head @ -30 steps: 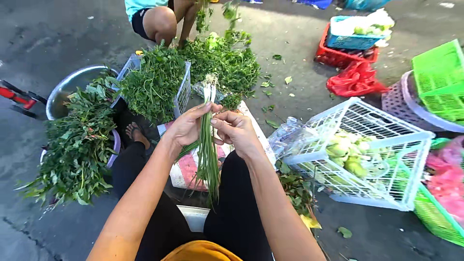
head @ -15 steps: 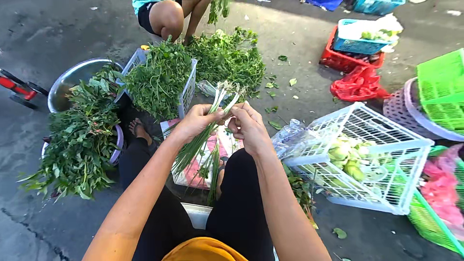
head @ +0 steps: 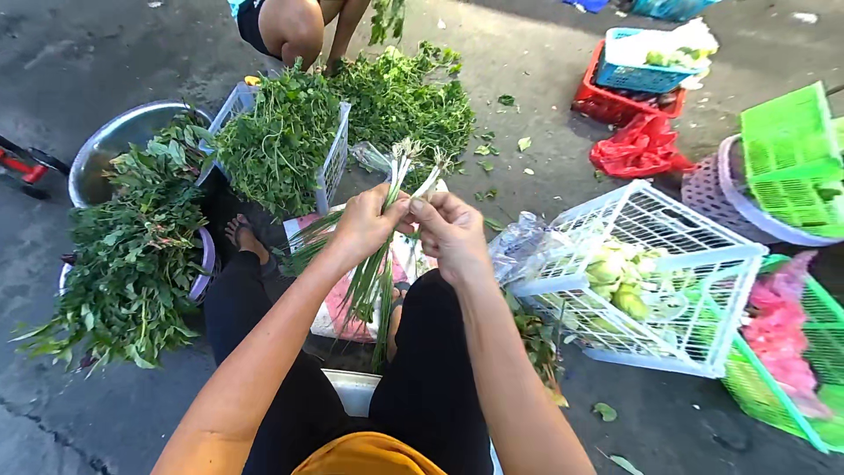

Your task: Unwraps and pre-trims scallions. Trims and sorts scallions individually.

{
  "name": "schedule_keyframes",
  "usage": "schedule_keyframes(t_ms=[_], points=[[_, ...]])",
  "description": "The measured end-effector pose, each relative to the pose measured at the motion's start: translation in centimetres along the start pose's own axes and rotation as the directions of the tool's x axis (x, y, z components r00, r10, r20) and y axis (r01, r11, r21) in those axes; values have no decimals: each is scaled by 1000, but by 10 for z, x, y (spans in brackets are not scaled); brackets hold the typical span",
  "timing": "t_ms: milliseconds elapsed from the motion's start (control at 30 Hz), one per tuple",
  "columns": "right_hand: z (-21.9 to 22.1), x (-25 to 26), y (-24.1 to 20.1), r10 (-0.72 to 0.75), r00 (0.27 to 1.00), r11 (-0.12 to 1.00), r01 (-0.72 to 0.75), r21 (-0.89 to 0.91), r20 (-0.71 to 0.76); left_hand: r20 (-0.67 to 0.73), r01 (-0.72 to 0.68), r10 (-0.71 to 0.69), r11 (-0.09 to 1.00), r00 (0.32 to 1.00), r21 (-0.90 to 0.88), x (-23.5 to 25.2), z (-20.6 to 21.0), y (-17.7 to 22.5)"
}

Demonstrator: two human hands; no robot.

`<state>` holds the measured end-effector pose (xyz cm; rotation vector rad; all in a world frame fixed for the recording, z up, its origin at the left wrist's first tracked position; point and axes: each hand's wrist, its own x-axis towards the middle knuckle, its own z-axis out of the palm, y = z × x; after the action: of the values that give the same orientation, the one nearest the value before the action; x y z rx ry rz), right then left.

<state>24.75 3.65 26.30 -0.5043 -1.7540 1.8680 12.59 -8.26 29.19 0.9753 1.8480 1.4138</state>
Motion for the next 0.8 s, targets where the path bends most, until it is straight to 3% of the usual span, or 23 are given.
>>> schedule_keyframes(t_ms=[133,300,500,667,800], points=[[-5,3,1,-96,995,995,96,-14,-28,-3,-10,11,995,1000,99,0,6,6],[-13,1,1,-79,994,988,88,-124,79,24,-65,61,977,998,202,-1,0,1],[-20,5,0,-24,991,999,29,-29,134,51,9,-14,996,999,93,4,-7,-6],[-12,7,8,-86,994,993,90,-79,62,81,-5,-5,992,997,127,5,-1,-2],[-32,13,-2,-101,992,992,107,-70,79,162,-5,-22,987,987,160,3,-9,1]])
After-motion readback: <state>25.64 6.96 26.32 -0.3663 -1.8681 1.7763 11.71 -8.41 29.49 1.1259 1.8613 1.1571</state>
